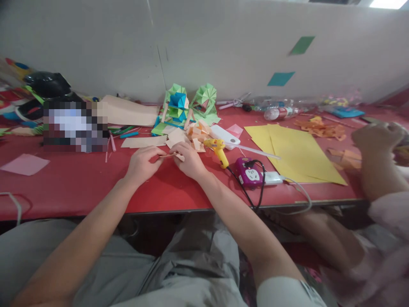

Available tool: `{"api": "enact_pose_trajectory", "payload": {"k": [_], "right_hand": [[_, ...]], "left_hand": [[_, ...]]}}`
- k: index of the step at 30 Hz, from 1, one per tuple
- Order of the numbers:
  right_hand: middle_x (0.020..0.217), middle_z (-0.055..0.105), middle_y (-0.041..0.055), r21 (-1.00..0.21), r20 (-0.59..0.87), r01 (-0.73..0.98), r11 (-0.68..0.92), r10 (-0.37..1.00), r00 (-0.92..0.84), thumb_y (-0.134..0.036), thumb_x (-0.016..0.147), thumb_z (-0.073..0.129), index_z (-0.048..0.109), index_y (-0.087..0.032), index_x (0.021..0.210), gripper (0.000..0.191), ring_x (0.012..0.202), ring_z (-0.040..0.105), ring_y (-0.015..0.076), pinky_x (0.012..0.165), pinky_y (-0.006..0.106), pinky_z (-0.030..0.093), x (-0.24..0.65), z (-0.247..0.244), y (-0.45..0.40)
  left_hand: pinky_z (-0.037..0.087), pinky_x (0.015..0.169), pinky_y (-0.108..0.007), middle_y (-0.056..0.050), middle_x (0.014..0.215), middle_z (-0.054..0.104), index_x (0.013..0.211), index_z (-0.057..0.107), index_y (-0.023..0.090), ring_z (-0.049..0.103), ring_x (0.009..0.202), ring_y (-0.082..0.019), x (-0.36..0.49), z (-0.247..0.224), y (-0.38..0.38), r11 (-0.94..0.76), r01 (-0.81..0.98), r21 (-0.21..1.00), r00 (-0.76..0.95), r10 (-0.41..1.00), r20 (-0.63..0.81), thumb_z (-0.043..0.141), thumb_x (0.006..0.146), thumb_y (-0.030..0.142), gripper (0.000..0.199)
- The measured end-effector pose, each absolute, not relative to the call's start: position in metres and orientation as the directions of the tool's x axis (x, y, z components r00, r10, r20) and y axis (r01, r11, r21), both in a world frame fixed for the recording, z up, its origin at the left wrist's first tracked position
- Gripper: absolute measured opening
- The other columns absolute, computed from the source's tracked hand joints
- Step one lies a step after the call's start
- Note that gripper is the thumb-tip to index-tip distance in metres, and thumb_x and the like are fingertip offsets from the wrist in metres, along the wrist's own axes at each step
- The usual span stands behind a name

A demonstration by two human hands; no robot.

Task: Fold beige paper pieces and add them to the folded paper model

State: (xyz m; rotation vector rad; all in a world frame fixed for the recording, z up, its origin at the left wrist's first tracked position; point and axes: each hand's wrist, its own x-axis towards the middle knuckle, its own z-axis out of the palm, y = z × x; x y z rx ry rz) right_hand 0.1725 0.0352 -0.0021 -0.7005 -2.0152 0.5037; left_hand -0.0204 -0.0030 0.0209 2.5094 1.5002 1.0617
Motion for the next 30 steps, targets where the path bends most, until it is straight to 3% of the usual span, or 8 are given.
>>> {"api": "enact_pose_trajectory", "payload": {"k": [3, 10, 15, 20, 24, 30], "right_hand": [[0.101, 0.065, 0.0092, -0.562, 0.647, 0.253, 0.787, 0.609, -0.459, -0.016, 0.087, 0.057, 0.064, -0.02, 0.087, 0.008, 0.096, 0.062, 0.0199, 0.085, 0.035, 0.05, 0.172, -0.002, 0.037], [0.092, 0.066, 0.0069, -0.481, 0.635, 0.329, 0.813, 0.582, -0.508, -0.009, 0.083, 0.058, 0.064, -0.02, 0.076, 0.014, 0.089, 0.061, 0.0199, 0.084, 0.035, 0.048, 0.172, -0.01, 0.041], [0.085, 0.064, 0.0045, -0.494, 0.518, 0.392, 0.776, 0.625, -0.584, -0.005, 0.075, 0.06, 0.063, -0.019, 0.076, 0.015, 0.085, 0.058, 0.0196, 0.078, 0.032, 0.045, 0.174, -0.011, 0.037], [0.083, 0.064, 0.0043, -0.527, 0.46, 0.38, 0.76, 0.632, -0.624, -0.015, 0.079, 0.068, 0.066, -0.019, 0.076, 0.005, 0.081, 0.058, 0.018, 0.076, 0.031, 0.045, 0.176, -0.006, 0.033], [0.083, 0.066, 0.0054, -0.58, 0.462, 0.323, 0.748, 0.628, -0.626, -0.022, 0.09, 0.062, 0.069, -0.018, 0.077, 0.015, 0.078, 0.058, 0.016, 0.076, 0.031, 0.045, 0.177, -0.007, 0.037], [0.072, 0.063, 0.0025, -0.64, 0.416, 0.388, 0.663, 0.724, -0.551, -0.023, 0.088, 0.066, 0.063, -0.017, 0.069, 0.02, 0.071, 0.055, 0.0143, 0.069, 0.028, 0.042, 0.175, -0.008, 0.041]], "left_hand": [[0.046, 0.082, -0.034, -0.002, 0.092, 0.073, 0.088, 0.066, 0.023, 0.066, 0.09, -0.021, -0.02, 0.021, -0.003, -0.53, 0.787, 0.316, 0.334, 0.796, 0.505, 0.056, 0.087, 0.016, 0.012], [0.044, 0.082, -0.034, -0.004, 0.098, 0.071, 0.089, 0.063, 0.022, 0.064, 0.096, -0.022, -0.021, 0.018, 0.0, -0.583, 0.757, 0.296, 0.413, 0.777, 0.475, 0.054, 0.082, 0.008, 0.018], [0.044, 0.073, -0.033, -0.004, 0.088, 0.067, 0.087, 0.063, 0.021, 0.063, 0.086, -0.022, -0.02, 0.02, -0.003, -0.569, 0.775, 0.276, 0.468, 0.809, 0.356, 0.054, 0.079, 0.008, 0.018], [0.046, 0.072, -0.032, -0.003, 0.089, 0.069, 0.084, 0.067, 0.023, 0.064, 0.084, -0.021, -0.025, 0.028, -0.005, -0.543, 0.746, 0.386, 0.478, 0.84, 0.258, 0.058, 0.081, 0.017, 0.011], [0.048, 0.077, -0.032, -0.004, 0.095, 0.071, 0.085, 0.07, 0.023, 0.065, 0.084, -0.02, -0.03, 0.028, -0.003, -0.513, 0.674, 0.531, 0.477, 0.852, 0.217, 0.054, 0.091, 0.028, 0.018], [0.047, 0.078, -0.034, -0.005, 0.089, 0.07, 0.081, 0.067, 0.019, 0.063, 0.083, -0.021, -0.027, 0.022, 0.001, -0.456, 0.717, 0.527, 0.389, 0.889, 0.24, 0.053, 0.092, 0.026, 0.018]]}}
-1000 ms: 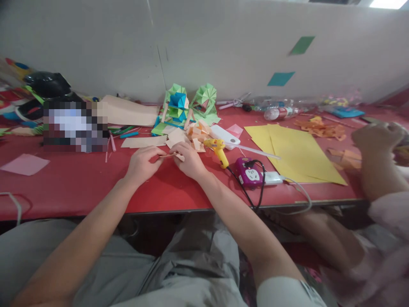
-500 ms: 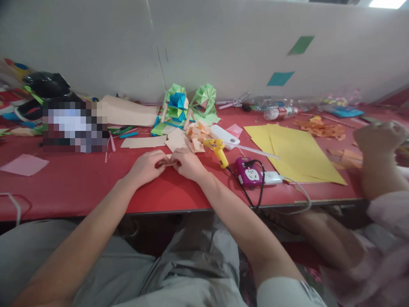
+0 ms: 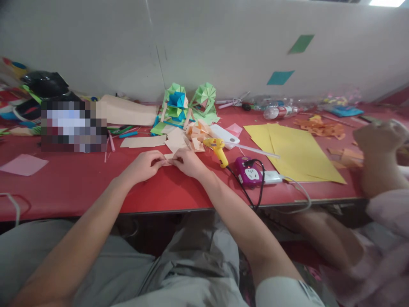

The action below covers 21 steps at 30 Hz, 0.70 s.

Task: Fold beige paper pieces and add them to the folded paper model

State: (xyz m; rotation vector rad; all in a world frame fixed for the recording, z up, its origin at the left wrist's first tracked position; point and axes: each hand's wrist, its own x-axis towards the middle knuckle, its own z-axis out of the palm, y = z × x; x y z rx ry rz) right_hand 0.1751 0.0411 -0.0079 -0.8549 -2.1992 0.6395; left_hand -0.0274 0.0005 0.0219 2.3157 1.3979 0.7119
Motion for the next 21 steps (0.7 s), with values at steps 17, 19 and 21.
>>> {"api": "enact_pose_trajectory", "payload": {"k": [17, 19, 21], "right_hand": [[0.077, 0.062, 0.0044, -0.661, 0.386, 0.442, 0.606, 0.781, -0.492, -0.018, 0.083, 0.068, 0.063, -0.017, 0.069, 0.015, 0.073, 0.056, 0.0153, 0.07, 0.029, 0.044, 0.175, -0.011, 0.043], [0.076, 0.061, 0.0037, -0.672, 0.378, 0.451, 0.588, 0.795, -0.474, -0.017, 0.082, 0.069, 0.063, -0.016, 0.068, 0.015, 0.071, 0.054, 0.0144, 0.068, 0.029, 0.044, 0.174, -0.011, 0.043], [0.076, 0.061, 0.0035, -0.676, 0.377, 0.453, 0.582, 0.8, -0.466, -0.016, 0.082, 0.069, 0.063, -0.016, 0.067, 0.015, 0.072, 0.054, 0.0145, 0.069, 0.029, 0.044, 0.173, -0.012, 0.044]], "left_hand": [[0.048, 0.075, -0.035, -0.004, 0.087, 0.063, 0.073, 0.06, 0.019, 0.06, 0.079, -0.02, -0.027, 0.01, 0.006, -0.39, 0.733, 0.557, 0.313, 0.921, 0.233, 0.059, 0.086, 0.024, 0.014], [0.047, 0.076, -0.035, -0.005, 0.086, 0.061, 0.07, 0.058, 0.019, 0.06, 0.08, -0.02, -0.026, 0.01, 0.007, -0.39, 0.742, 0.545, 0.315, 0.921, 0.231, 0.055, 0.088, 0.021, 0.018], [0.047, 0.076, -0.036, -0.005, 0.084, 0.059, 0.068, 0.055, 0.019, 0.059, 0.08, -0.02, -0.024, 0.011, 0.006, -0.383, 0.765, 0.518, 0.308, 0.924, 0.227, 0.052, 0.089, 0.019, 0.022]]}}
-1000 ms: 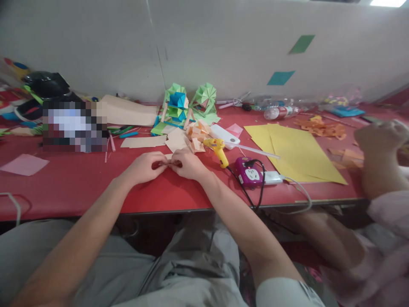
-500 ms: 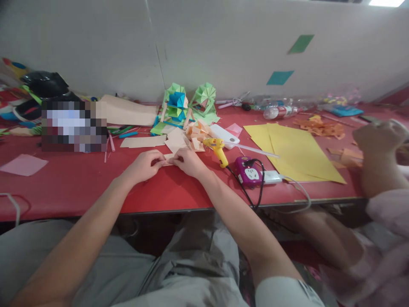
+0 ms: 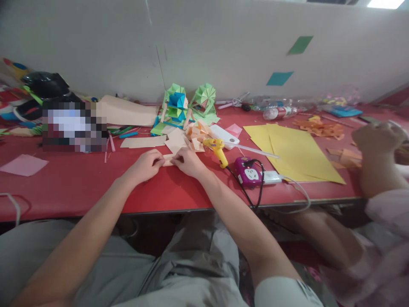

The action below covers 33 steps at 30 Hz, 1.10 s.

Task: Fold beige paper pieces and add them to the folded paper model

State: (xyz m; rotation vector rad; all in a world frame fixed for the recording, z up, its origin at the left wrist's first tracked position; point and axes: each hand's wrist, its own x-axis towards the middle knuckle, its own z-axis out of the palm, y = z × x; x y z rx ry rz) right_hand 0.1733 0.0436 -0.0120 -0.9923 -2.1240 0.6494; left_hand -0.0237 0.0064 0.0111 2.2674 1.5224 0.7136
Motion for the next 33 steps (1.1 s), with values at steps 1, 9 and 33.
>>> {"api": "enact_pose_trajectory", "payload": {"k": [1, 9, 33], "right_hand": [[0.075, 0.061, 0.0035, -0.676, 0.378, 0.453, 0.581, 0.801, -0.464, -0.016, 0.082, 0.068, 0.063, -0.016, 0.067, 0.016, 0.072, 0.054, 0.0147, 0.07, 0.029, 0.043, 0.173, -0.0122, 0.0437], [0.075, 0.058, 0.0032, -0.688, 0.377, 0.453, 0.567, 0.813, -0.444, -0.015, 0.08, 0.07, 0.061, -0.016, 0.067, 0.016, 0.072, 0.054, 0.0152, 0.07, 0.03, 0.043, 0.1706, -0.0139, 0.0444], [0.078, 0.055, 0.0027, -0.686, 0.373, 0.476, 0.551, 0.827, -0.42, -0.014, 0.079, 0.069, 0.056, -0.017, 0.068, 0.018, 0.07, 0.05, 0.0147, 0.068, 0.03, 0.043, 0.1682, -0.0161, 0.0452]], "left_hand": [[0.046, 0.076, -0.036, -0.005, 0.084, 0.057, 0.067, 0.054, 0.019, 0.058, 0.081, -0.021, -0.0224, 0.0115, 0.006, -0.376, 0.78, 0.5, 0.301, 0.926, 0.226, 0.051, 0.09, 0.018, 0.022], [0.045, 0.08, -0.037, -0.006, 0.085, 0.054, 0.072, 0.046, 0.022, 0.057, 0.086, -0.024, -0.0187, 0.0092, 0.003, -0.387, 0.825, 0.412, 0.296, 0.917, 0.268, 0.051, 0.088, 0.014, 0.019], [0.046, 0.08, -0.036, -0.007, 0.095, 0.058, 0.088, 0.05, 0.021, 0.058, 0.093, -0.024, -0.0196, 0.0109, 0.0001, -0.401, 0.788, 0.468, 0.312, 0.914, 0.258, 0.053, 0.092, 0.021, 0.005]]}}
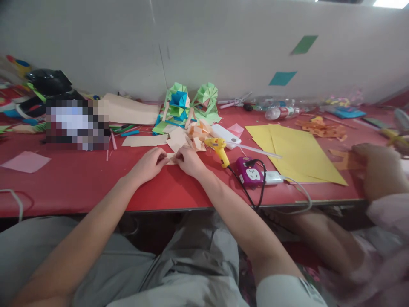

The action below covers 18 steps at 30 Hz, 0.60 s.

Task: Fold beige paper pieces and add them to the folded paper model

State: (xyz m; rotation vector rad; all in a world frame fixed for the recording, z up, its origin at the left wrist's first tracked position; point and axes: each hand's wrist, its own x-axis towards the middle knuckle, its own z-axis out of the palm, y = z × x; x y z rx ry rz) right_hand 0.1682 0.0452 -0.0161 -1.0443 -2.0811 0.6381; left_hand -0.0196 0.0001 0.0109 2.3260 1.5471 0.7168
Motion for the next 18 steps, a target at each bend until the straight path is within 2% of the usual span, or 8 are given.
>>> {"api": "enact_pose_trajectory", "payload": {"k": [13, 18], "right_hand": [[0.085, 0.054, 0.0059, -0.602, 0.382, 0.522, 0.604, 0.792, -0.476, -0.013, 0.082, 0.064, 0.056, -0.017, 0.081, 0.009, 0.079, 0.05, 0.0183, 0.073, 0.031, 0.043, 0.1653, -0.0123, 0.0371], [0.092, 0.056, 0.0076, -0.627, 0.35, 0.489, 0.606, 0.78, -0.518, -0.011, 0.084, 0.059, 0.057, -0.017, 0.088, 0.007, 0.084, 0.053, 0.0192, 0.078, 0.032, 0.044, 0.1668, -0.0113, 0.0383]], "left_hand": [[0.047, 0.078, -0.036, -0.007, 0.093, 0.057, 0.085, 0.051, 0.02, 0.057, 0.089, -0.024, -0.0159, 0.005, 0.0038, -0.376, 0.793, 0.48, 0.288, 0.925, 0.249, 0.058, 0.087, 0.016, 0.008], [0.047, 0.078, -0.036, -0.006, 0.09, 0.057, 0.083, 0.052, 0.02, 0.058, 0.089, -0.023, -0.0159, 0.0057, 0.0052, -0.367, 0.78, 0.506, 0.279, 0.929, 0.244, 0.059, 0.086, 0.014, 0.01]]}}
